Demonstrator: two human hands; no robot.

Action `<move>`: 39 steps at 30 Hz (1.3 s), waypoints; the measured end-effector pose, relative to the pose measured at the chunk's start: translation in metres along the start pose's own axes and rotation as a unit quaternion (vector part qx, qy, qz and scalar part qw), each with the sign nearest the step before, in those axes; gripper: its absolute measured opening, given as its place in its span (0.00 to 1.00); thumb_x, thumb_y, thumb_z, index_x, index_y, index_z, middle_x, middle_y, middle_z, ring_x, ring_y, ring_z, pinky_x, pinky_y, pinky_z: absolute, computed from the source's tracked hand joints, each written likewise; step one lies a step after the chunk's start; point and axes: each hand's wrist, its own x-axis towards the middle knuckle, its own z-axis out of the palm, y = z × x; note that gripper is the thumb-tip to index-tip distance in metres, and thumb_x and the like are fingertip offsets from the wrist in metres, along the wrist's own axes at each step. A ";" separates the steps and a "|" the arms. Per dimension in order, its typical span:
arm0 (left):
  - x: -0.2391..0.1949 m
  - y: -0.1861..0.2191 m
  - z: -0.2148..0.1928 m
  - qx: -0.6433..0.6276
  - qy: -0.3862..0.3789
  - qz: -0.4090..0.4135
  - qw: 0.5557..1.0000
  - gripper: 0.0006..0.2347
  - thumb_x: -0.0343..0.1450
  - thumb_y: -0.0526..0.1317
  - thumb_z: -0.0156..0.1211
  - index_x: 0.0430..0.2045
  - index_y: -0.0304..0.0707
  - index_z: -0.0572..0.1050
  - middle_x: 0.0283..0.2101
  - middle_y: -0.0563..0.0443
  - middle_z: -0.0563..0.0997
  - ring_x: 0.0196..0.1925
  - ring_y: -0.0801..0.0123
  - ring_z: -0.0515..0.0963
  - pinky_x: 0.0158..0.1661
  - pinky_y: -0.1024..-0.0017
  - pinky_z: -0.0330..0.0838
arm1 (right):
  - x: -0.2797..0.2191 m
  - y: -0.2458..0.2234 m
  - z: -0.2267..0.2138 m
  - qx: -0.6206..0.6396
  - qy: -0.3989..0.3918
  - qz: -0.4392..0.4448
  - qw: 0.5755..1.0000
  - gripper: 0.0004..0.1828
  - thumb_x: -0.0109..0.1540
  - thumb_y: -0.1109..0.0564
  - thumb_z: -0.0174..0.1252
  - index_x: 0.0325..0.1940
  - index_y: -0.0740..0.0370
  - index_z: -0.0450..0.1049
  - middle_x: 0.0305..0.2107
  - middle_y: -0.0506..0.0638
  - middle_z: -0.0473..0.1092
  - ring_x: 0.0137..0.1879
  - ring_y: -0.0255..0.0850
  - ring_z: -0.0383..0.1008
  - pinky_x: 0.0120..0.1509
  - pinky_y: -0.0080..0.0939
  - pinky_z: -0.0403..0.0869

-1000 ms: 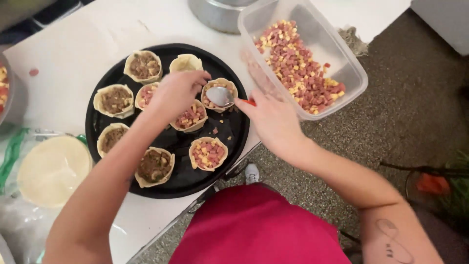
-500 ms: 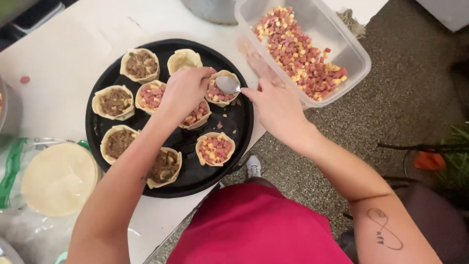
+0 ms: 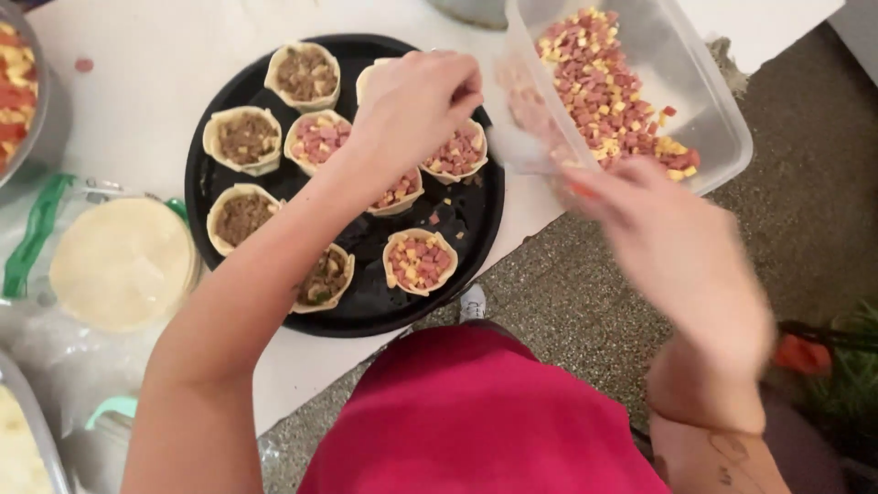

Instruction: Filling small pastry cups with a mixture of ham, corn, and cheese using a spoon and hands.

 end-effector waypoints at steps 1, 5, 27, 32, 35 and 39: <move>0.006 0.005 -0.001 0.004 -0.001 0.024 1.000 0.06 0.71 0.34 0.53 0.23 0.48 0.73 0.28 0.59 0.81 0.30 0.61 0.79 0.29 0.58 0.69 | -0.013 0.018 -0.007 -0.017 0.037 0.014 0.999 0.21 0.71 0.51 0.45 0.66 0.41 0.74 0.48 0.48 0.75 0.39 0.37 0.75 0.25 0.35 0.74; -0.009 0.003 0.004 0.024 -0.149 -0.030 0.988 0.08 0.76 0.31 0.53 0.27 0.42 0.77 0.30 0.55 0.82 0.27 0.72 0.79 0.25 0.74 0.74 | -0.047 0.081 -0.002 0.084 0.126 0.056 0.987 0.22 0.72 0.64 0.56 0.70 0.55 0.77 0.48 0.55 0.73 0.46 0.45 0.72 0.51 0.47 0.70; -0.124 -0.049 0.008 0.039 -0.099 -0.353 0.929 0.14 0.72 0.54 0.57 0.31 0.47 0.83 0.29 0.45 0.84 0.42 0.43 0.85 0.43 0.47 0.79 | 0.126 -0.058 0.091 0.076 0.121 -0.226 0.963 0.08 0.67 0.49 0.58 0.49 0.35 0.80 0.37 0.38 0.74 0.38 0.44 0.79 0.44 0.46 0.77; -0.120 -0.060 0.019 -0.022 -0.110 -0.350 0.930 0.13 0.70 0.51 0.58 0.31 0.43 0.82 0.22 0.52 0.84 0.42 0.48 0.86 0.45 0.47 0.78 | 0.162 -0.074 0.119 -0.050 0.141 -0.222 0.963 0.06 0.66 0.48 0.55 0.40 0.43 0.78 0.35 0.40 0.71 0.39 0.45 0.79 0.39 0.47 0.79; -0.129 -0.069 0.038 -0.029 -0.104 -0.331 0.938 0.12 0.68 0.51 0.57 0.26 0.46 0.82 0.19 0.58 0.83 0.39 0.52 0.86 0.43 0.48 0.78 | 0.166 -0.072 0.139 -0.066 0.101 -0.242 0.963 0.06 0.64 0.48 0.57 0.38 0.47 0.78 0.38 0.43 0.71 0.43 0.46 0.78 0.39 0.50 0.79; -0.122 -0.052 0.028 -0.059 -0.114 -0.355 0.926 0.15 0.70 0.51 0.54 0.30 0.38 0.81 0.26 0.47 0.85 0.44 0.43 0.84 0.48 0.46 0.77 | 0.174 -0.070 0.143 -0.036 0.094 -0.219 0.971 0.03 0.65 0.49 0.58 0.38 0.46 0.75 0.36 0.42 0.69 0.44 0.46 0.78 0.41 0.51 0.79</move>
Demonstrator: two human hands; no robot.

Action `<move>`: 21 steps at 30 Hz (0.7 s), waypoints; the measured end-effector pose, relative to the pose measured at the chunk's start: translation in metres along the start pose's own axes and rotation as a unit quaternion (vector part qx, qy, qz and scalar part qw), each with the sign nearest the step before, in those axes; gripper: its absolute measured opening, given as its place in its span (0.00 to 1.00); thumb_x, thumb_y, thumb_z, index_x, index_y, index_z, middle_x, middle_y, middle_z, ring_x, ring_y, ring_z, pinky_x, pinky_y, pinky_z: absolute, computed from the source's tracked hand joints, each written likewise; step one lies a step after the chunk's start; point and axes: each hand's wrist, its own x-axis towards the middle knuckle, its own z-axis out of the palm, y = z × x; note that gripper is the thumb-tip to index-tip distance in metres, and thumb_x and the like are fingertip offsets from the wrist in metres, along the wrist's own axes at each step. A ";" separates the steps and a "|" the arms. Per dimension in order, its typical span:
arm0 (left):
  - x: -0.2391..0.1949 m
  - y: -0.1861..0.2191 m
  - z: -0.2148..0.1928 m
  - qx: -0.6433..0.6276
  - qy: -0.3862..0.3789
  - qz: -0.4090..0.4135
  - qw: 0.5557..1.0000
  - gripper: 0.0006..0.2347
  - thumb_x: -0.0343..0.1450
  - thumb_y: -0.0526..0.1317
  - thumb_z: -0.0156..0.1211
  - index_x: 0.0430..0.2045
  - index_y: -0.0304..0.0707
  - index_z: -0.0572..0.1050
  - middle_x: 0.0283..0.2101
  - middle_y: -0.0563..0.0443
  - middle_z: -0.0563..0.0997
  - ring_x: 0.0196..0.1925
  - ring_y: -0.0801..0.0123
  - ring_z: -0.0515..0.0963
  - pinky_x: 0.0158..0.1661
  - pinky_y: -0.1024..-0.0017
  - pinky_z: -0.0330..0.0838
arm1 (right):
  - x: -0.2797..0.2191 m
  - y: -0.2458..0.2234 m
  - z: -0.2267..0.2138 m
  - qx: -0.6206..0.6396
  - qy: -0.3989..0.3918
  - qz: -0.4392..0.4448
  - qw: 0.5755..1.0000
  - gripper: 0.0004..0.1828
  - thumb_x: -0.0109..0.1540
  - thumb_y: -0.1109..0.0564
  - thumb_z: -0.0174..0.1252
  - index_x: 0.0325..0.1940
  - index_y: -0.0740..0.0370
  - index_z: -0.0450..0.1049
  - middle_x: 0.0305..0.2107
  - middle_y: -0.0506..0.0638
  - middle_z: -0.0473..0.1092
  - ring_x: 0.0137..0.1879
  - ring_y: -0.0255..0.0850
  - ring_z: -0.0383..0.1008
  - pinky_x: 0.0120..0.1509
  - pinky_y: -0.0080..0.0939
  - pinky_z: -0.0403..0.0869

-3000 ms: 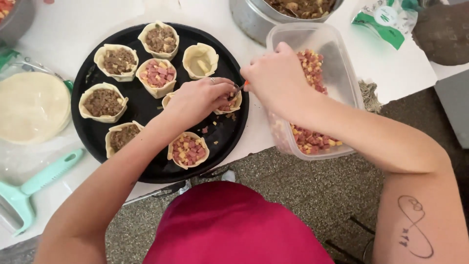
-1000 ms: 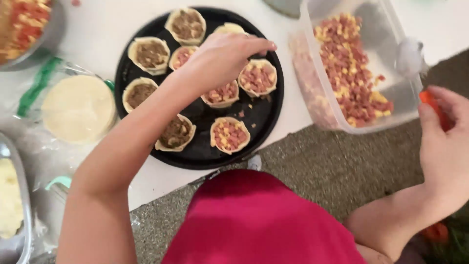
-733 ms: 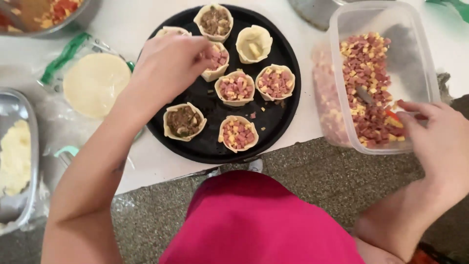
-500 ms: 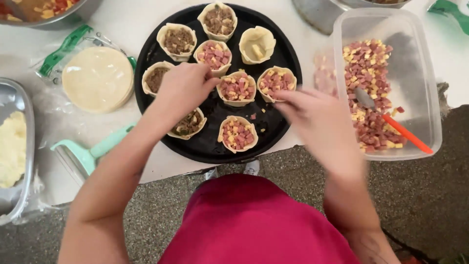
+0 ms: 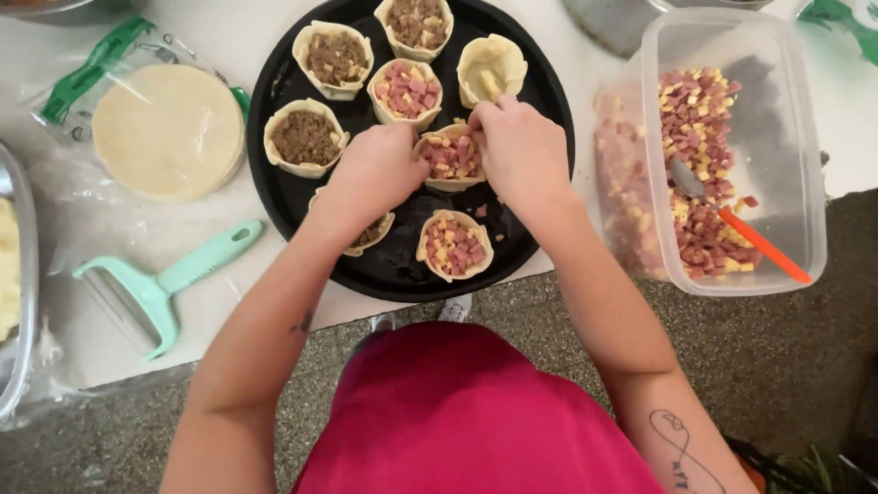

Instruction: Filling small pastry cups with a mixture of ham, corn, and cheese using a spoon and hands.

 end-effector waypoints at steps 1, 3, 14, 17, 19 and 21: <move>-0.001 0.000 0.004 -0.003 0.013 -0.002 1.000 0.16 0.70 0.51 0.54 0.31 0.36 0.80 0.29 0.39 0.84 0.44 0.38 0.83 0.47 0.43 0.76 | 0.000 0.000 0.001 0.008 -0.008 0.003 1.000 0.04 0.66 0.48 0.57 0.38 0.46 0.73 0.34 0.42 0.69 0.44 0.46 0.78 0.40 0.52 0.78; 0.000 -0.006 0.010 -0.010 0.019 -0.003 1.000 0.16 0.70 0.51 0.55 0.31 0.36 0.79 0.29 0.39 0.84 0.44 0.38 0.83 0.47 0.44 0.76 | -0.002 -0.002 -0.001 0.013 -0.016 -0.001 1.000 0.05 0.67 0.49 0.56 0.39 0.47 0.72 0.32 0.43 0.69 0.42 0.48 0.79 0.41 0.53 0.78; -0.034 0.015 -0.035 -0.048 -0.006 -0.042 0.998 0.16 0.70 0.52 0.56 0.39 0.42 0.80 0.30 0.50 0.85 0.49 0.45 0.82 0.51 0.45 0.75 | 0.000 -0.015 -0.024 0.105 -0.051 0.026 0.993 0.04 0.69 0.51 0.54 0.42 0.51 0.71 0.29 0.50 0.74 0.42 0.55 0.80 0.44 0.57 0.77; -0.043 0.011 -0.046 -0.046 0.000 -0.058 0.997 0.16 0.70 0.52 0.56 0.41 0.42 0.80 0.30 0.53 0.85 0.48 0.46 0.82 0.50 0.46 0.74 | 0.000 -0.028 -0.037 0.185 -0.101 0.040 0.977 0.05 0.68 0.53 0.52 0.45 0.52 0.72 0.34 0.55 0.76 0.49 0.60 0.78 0.51 0.61 0.75; -0.043 0.001 -0.044 -0.012 0.010 -0.065 0.998 0.15 0.71 0.52 0.55 0.42 0.44 0.80 0.31 0.54 0.85 0.47 0.46 0.82 0.50 0.46 0.75 | 0.002 -0.033 -0.023 0.197 -0.114 0.027 0.973 0.06 0.66 0.53 0.53 0.44 0.54 0.72 0.33 0.57 0.77 0.48 0.61 0.78 0.51 0.63 0.75; -0.038 -0.011 -0.036 0.005 0.012 -0.060 0.998 0.15 0.71 0.50 0.54 0.43 0.43 0.80 0.30 0.53 0.85 0.45 0.45 0.83 0.48 0.46 0.75 | 0.001 -0.037 -0.017 0.195 -0.127 0.042 0.972 0.06 0.66 0.52 0.52 0.43 0.53 0.71 0.33 0.55 0.77 0.48 0.59 0.79 0.51 0.61 0.76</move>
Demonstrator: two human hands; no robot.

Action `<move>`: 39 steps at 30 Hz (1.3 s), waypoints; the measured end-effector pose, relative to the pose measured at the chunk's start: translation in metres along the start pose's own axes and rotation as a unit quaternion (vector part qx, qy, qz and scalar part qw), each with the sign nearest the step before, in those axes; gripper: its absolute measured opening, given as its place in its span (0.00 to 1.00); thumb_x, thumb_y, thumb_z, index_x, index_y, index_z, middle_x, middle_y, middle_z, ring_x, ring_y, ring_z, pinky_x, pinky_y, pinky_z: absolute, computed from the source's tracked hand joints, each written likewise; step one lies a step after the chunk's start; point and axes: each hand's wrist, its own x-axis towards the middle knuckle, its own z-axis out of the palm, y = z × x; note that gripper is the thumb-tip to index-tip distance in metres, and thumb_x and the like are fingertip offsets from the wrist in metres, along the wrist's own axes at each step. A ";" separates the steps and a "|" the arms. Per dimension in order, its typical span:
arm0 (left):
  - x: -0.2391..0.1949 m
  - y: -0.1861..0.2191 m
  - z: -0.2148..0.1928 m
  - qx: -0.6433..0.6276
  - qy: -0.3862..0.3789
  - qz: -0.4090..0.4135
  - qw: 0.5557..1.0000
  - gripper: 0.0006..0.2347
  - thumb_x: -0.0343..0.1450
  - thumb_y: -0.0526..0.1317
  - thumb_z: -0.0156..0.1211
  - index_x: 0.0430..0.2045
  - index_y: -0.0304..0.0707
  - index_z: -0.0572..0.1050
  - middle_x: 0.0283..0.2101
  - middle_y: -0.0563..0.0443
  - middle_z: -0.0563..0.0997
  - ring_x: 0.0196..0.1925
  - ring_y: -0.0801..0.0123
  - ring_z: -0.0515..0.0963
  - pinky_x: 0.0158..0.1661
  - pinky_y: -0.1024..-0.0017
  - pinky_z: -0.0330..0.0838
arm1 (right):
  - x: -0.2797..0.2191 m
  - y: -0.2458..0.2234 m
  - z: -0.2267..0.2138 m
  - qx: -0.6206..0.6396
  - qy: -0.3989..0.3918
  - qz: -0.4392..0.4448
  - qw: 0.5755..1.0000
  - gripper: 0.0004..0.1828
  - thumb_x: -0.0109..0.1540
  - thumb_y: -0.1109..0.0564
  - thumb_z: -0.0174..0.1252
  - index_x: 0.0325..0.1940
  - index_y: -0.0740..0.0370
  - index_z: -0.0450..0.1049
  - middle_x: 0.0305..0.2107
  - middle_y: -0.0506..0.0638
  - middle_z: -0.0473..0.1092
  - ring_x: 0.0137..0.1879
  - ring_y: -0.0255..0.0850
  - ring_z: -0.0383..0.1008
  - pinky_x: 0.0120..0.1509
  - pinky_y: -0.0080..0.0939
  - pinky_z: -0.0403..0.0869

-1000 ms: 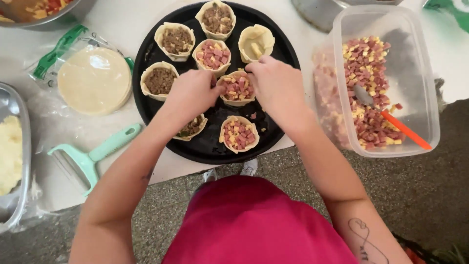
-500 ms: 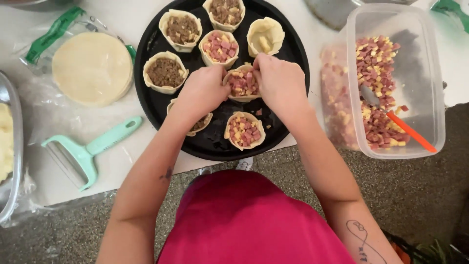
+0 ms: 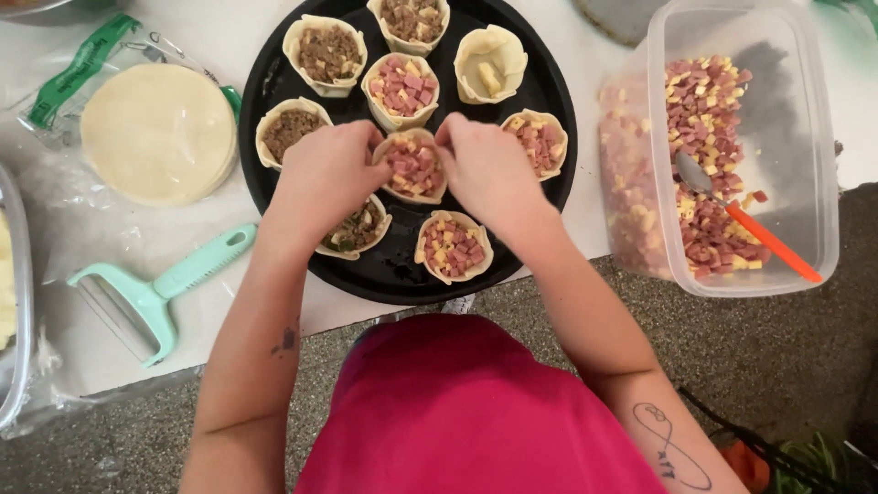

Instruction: Filling small pastry cups with a mixture of ham, corn, and cheese using a spoon and hands.

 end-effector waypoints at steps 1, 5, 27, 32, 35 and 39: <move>0.002 -0.006 0.005 0.016 0.001 0.004 1.000 0.15 0.72 0.49 0.53 0.44 0.42 0.81 0.30 0.52 0.85 0.43 0.44 0.83 0.47 0.45 0.75 | 0.000 -0.001 0.004 0.000 -0.012 0.018 1.000 0.06 0.66 0.51 0.51 0.43 0.52 0.71 0.32 0.53 0.76 0.47 0.57 0.79 0.52 0.60 0.76; 0.002 -0.007 0.004 0.033 0.000 0.017 0.999 0.17 0.72 0.51 0.55 0.46 0.43 0.81 0.35 0.49 0.86 0.46 0.42 0.83 0.48 0.41 0.75 | -0.005 -0.004 -0.002 0.026 -0.017 0.029 0.999 0.07 0.66 0.52 0.51 0.44 0.54 0.72 0.32 0.54 0.77 0.47 0.57 0.80 0.51 0.60 0.76; -0.093 0.042 0.073 -0.064 0.024 -0.069 0.995 0.11 0.71 0.49 0.54 0.41 0.48 0.71 0.32 0.53 0.86 0.41 0.45 0.85 0.44 0.48 0.76 | -0.104 0.028 0.011 0.170 0.049 -0.032 0.984 0.08 0.70 0.55 0.52 0.44 0.55 0.77 0.33 0.46 0.74 0.35 0.42 0.81 0.45 0.41 0.79; -0.101 0.045 0.061 -0.033 0.022 -0.100 0.994 0.11 0.71 0.52 0.53 0.41 0.53 0.71 0.33 0.52 0.85 0.42 0.43 0.84 0.46 0.46 0.76 | -0.106 0.024 0.014 0.236 0.031 -0.020 0.971 0.09 0.69 0.58 0.52 0.42 0.58 0.79 0.30 0.47 0.73 0.26 0.36 0.80 0.35 0.33 0.79; -0.103 0.041 0.060 0.012 0.017 -0.099 0.995 0.11 0.72 0.52 0.51 0.42 0.54 0.69 0.32 0.51 0.85 0.41 0.43 0.84 0.45 0.45 0.75 | -0.108 0.020 0.019 0.230 0.018 -0.024 0.973 0.09 0.69 0.57 0.54 0.44 0.60 0.79 0.31 0.49 0.74 0.27 0.41 0.81 0.34 0.35 0.80; -0.103 0.038 0.061 0.038 0.046 -0.103 0.993 0.08 0.74 0.49 0.49 0.42 0.54 0.71 0.27 0.52 0.84 0.35 0.42 0.85 0.40 0.48 0.75 | -0.110 0.025 -0.004 0.202 0.044 -0.040 0.977 0.10 0.68 0.60 0.53 0.51 0.60 0.78 0.34 0.53 0.74 0.32 0.45 0.81 0.39 0.42 0.80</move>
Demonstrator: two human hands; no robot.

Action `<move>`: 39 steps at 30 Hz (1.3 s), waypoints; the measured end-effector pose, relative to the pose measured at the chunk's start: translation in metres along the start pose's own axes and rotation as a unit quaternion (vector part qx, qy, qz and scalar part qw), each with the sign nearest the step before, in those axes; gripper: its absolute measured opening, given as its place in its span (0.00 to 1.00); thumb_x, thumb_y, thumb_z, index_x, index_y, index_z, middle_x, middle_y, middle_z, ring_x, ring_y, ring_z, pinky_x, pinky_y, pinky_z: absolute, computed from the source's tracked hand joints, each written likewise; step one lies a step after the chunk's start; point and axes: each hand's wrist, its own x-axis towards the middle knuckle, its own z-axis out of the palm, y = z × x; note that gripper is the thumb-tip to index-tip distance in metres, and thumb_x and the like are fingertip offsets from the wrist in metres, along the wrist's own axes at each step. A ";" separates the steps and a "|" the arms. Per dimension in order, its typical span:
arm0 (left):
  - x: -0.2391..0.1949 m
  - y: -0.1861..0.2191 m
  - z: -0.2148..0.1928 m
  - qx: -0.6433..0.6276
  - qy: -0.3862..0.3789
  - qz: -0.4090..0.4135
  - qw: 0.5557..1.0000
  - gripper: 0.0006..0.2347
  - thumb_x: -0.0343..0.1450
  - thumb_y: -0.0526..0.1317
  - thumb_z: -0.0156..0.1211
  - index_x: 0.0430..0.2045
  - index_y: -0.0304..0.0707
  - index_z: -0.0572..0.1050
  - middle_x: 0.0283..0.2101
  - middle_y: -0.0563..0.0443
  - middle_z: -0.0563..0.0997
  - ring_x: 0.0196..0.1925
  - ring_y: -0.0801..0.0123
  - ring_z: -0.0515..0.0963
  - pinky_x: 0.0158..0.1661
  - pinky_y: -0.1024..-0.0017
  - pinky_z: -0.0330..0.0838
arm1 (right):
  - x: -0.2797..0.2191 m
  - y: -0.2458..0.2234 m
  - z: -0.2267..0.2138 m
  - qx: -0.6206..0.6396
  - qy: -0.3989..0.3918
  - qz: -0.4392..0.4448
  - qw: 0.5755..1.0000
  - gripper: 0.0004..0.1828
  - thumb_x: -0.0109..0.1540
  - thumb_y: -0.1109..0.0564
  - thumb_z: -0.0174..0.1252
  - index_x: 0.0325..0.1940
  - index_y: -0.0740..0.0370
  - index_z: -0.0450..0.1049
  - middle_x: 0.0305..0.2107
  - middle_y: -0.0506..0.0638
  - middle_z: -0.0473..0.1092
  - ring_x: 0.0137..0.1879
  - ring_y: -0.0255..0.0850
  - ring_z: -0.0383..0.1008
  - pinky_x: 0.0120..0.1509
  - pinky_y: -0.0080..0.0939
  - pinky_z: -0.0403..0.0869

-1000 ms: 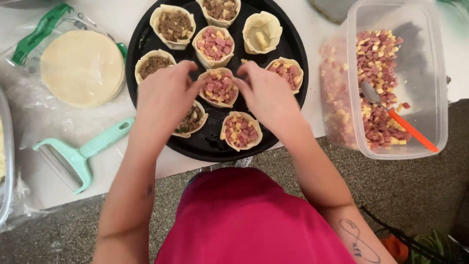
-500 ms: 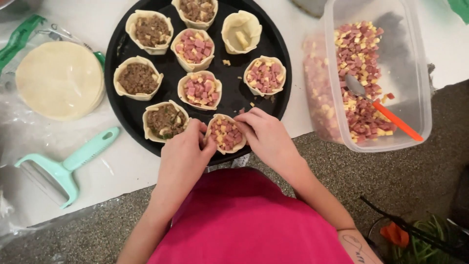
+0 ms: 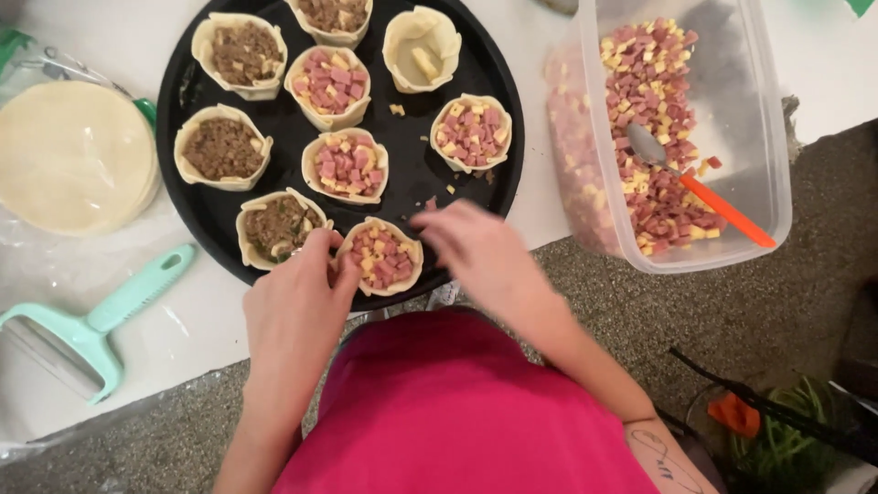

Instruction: Filling small pastry cups with a mixture of ham, corn, and cheese using a spoon and hands.

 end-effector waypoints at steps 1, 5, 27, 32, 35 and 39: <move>-0.003 -0.002 0.001 0.017 0.016 0.001 1.000 0.08 0.75 0.50 0.49 0.43 0.57 0.72 0.26 0.54 0.84 0.32 0.43 0.85 0.39 0.49 0.75 | -0.001 -0.003 -0.011 -0.034 0.027 -0.016 0.999 0.13 0.67 0.63 0.55 0.55 0.58 0.78 0.36 0.56 0.74 0.34 0.51 0.80 0.42 0.48 0.79; -0.013 0.005 -0.015 -0.021 0.043 0.032 0.998 0.08 0.76 0.51 0.51 0.46 0.58 0.72 0.25 0.56 0.82 0.31 0.46 0.84 0.38 0.51 0.76 | 0.001 0.034 -0.021 -0.171 0.072 -0.030 0.982 0.09 0.68 0.59 0.56 0.50 0.50 0.78 0.40 0.44 0.72 0.44 0.45 0.79 0.47 0.41 0.77; 0.128 0.063 -0.013 0.078 0.096 0.326 0.937 0.07 0.75 0.45 0.51 0.39 0.49 0.77 0.32 0.49 0.81 0.39 0.45 0.85 0.37 0.48 0.77 | -0.066 0.060 -0.038 -0.302 0.036 -0.030 0.952 0.08 0.66 0.59 0.52 0.43 0.48 0.76 0.47 0.41 0.72 0.59 0.39 0.73 0.59 0.37 0.74; 0.171 0.081 0.008 0.097 0.107 0.326 0.934 0.10 0.74 0.47 0.52 0.28 0.45 0.77 0.23 0.49 0.78 0.31 0.45 0.85 0.33 0.51 0.78 | -0.049 0.027 -0.048 -0.276 0.054 0.046 0.958 0.13 0.69 0.59 0.48 0.52 0.52 0.77 0.49 0.46 0.73 0.58 0.44 0.76 0.59 0.42 0.75; 0.162 0.093 0.002 0.084 0.007 0.281 0.956 0.12 0.78 0.42 0.54 0.30 0.30 0.76 0.33 0.37 0.81 0.36 0.42 0.81 0.35 0.50 0.75 | 0.000 0.019 -0.038 -0.214 0.129 0.164 0.954 0.21 0.72 0.56 0.40 0.69 0.57 0.66 0.52 0.61 0.74 0.34 0.57 0.77 0.32 0.58 0.75; 0.180 0.095 0.010 0.028 -0.030 0.274 0.961 0.19 0.75 0.50 0.47 0.28 0.33 0.79 0.33 0.32 0.82 0.42 0.31 0.83 0.41 0.40 0.76 | 0.039 0.062 -0.023 -0.221 0.175 0.136 0.950 0.20 0.71 0.54 0.43 0.67 0.60 0.65 0.47 0.60 0.71 0.52 0.60 0.77 0.54 0.58 0.77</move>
